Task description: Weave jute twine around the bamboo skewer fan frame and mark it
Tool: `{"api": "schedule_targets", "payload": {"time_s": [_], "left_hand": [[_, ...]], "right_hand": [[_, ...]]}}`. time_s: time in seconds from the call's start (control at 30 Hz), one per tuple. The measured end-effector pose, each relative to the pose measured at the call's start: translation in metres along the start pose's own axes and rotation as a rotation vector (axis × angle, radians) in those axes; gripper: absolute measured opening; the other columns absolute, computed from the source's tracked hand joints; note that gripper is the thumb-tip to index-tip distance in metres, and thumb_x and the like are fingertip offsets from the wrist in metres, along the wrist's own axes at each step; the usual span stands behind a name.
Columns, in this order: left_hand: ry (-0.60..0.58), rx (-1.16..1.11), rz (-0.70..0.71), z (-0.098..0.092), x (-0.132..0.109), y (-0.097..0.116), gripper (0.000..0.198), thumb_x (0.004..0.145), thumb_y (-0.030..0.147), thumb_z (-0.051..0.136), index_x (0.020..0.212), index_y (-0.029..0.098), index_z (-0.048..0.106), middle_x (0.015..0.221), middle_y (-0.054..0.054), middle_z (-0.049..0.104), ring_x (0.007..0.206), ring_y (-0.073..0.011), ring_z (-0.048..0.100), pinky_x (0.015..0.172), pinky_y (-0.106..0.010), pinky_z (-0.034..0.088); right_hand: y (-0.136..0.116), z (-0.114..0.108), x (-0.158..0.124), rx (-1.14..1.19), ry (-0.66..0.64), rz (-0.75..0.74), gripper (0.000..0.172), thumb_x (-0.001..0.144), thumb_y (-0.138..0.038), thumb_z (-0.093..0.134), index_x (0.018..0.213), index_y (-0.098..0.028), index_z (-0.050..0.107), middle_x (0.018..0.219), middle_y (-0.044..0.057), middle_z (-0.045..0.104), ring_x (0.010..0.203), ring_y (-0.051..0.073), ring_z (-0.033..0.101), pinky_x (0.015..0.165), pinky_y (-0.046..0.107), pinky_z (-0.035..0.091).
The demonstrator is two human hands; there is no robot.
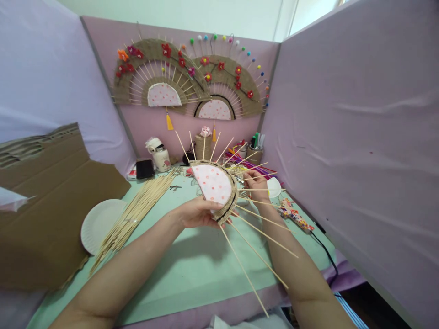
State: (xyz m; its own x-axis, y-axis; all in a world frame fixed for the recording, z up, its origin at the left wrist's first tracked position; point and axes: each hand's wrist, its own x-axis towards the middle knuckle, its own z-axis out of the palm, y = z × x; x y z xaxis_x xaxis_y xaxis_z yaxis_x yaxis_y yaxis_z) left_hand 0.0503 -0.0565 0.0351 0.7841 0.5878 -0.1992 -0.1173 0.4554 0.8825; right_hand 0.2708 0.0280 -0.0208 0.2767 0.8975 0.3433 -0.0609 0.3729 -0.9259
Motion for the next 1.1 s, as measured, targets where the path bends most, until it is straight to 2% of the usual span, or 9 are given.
{"api": "schedule_targets", "payload": {"time_s": [0.13, 0.27, 0.33, 0.5, 0.63, 0.73, 0.87, 1.1], "left_hand": [[-0.029, 0.0, 0.014, -0.006, 0.0, 0.002, 0.041, 0.077, 0.02, 0.065, 0.117, 0.016, 0.06, 0.124, -0.018, 0.06, 0.092, -0.0219, 0.066, 0.069, -0.03, 0.053], [-0.021, 0.01, 0.033, -0.015, 0.0, 0.002, 0.034, 0.077, 0.016, 0.062, 0.11, 0.011, 0.063, 0.114, -0.019, 0.064, 0.098, -0.0256, 0.064, 0.084, -0.041, 0.051], [-0.014, -0.012, 0.073, -0.018, 0.002, 0.002, 0.038, 0.074, 0.012, 0.06, 0.112, 0.01, 0.062, 0.112, -0.018, 0.065, 0.099, -0.0271, 0.064, 0.089, -0.044, 0.048], [0.047, -0.083, 0.162, -0.019, 0.003, 0.006, 0.053, 0.066, 0.002, 0.056, 0.118, 0.013, 0.058, 0.122, -0.016, 0.061, 0.105, -0.0265, 0.062, 0.086, -0.036, 0.049], [0.035, -0.131, 0.147, -0.021, 0.001, 0.009, 0.054, 0.065, 0.001, 0.052, 0.117, 0.011, 0.058, 0.122, -0.017, 0.061, 0.094, -0.0187, 0.064, 0.073, -0.027, 0.049], [-0.003, -0.145, 0.12, -0.021, 0.001, 0.01, 0.052, 0.066, 0.003, 0.052, 0.118, 0.01, 0.058, 0.124, -0.018, 0.059, 0.09, -0.0167, 0.063, 0.071, -0.025, 0.047], [-0.001, -0.134, 0.114, -0.022, -0.001, 0.012, 0.053, 0.067, 0.004, 0.053, 0.119, 0.011, 0.057, 0.124, -0.018, 0.06, 0.097, -0.0184, 0.062, 0.072, -0.025, 0.047], [0.104, -0.124, 0.166, -0.033, -0.013, 0.028, 0.052, 0.068, 0.006, 0.051, 0.12, 0.01, 0.056, 0.124, -0.016, 0.06, 0.098, -0.0171, 0.061, 0.072, -0.023, 0.048]], "right_hand": [[-0.002, 0.001, 0.001, 0.003, 0.025, 0.008, 0.03, 0.064, -0.046, 0.069, 0.073, -0.019, 0.059, 0.057, -0.004, 0.054, 0.049, 0.01, 0.043, 0.048, 0.024, 0.036], [-0.002, 0.003, 0.002, 0.014, 0.061, 0.029, 0.031, 0.061, -0.045, 0.069, 0.074, -0.019, 0.058, 0.055, -0.004, 0.054, 0.048, 0.01, 0.042, 0.045, 0.023, 0.034], [-0.002, 0.003, 0.002, 0.018, 0.055, 0.028, 0.03, 0.061, -0.044, 0.069, 0.074, -0.019, 0.058, 0.055, -0.004, 0.053, 0.047, 0.01, 0.041, 0.044, 0.023, 0.033], [-0.004, 0.0, 0.003, 0.032, 0.047, 0.015, 0.028, 0.063, -0.044, 0.069, 0.071, -0.019, 0.058, 0.055, -0.004, 0.052, 0.048, 0.009, 0.041, 0.046, 0.022, 0.034], [-0.007, 0.001, 0.002, 0.012, 0.058, 0.006, 0.029, 0.063, -0.044, 0.069, 0.072, -0.019, 0.058, 0.057, -0.003, 0.055, 0.05, 0.01, 0.045, 0.048, 0.024, 0.036], [-0.009, 0.003, 0.001, 0.005, 0.069, 0.015, 0.029, 0.061, -0.043, 0.07, 0.073, -0.019, 0.058, 0.059, -0.002, 0.057, 0.052, 0.011, 0.047, 0.048, 0.024, 0.037], [-0.011, 0.002, 0.001, 0.003, 0.061, -0.016, 0.03, 0.06, -0.044, 0.071, 0.072, -0.019, 0.059, 0.06, -0.001, 0.058, 0.053, 0.012, 0.049, 0.049, 0.025, 0.039], [-0.02, -0.011, 0.001, -0.197, 0.024, -0.157, 0.027, 0.067, -0.045, 0.068, 0.07, -0.018, 0.061, 0.062, 0.0, 0.06, 0.055, 0.013, 0.05, 0.053, 0.025, 0.04]]}}
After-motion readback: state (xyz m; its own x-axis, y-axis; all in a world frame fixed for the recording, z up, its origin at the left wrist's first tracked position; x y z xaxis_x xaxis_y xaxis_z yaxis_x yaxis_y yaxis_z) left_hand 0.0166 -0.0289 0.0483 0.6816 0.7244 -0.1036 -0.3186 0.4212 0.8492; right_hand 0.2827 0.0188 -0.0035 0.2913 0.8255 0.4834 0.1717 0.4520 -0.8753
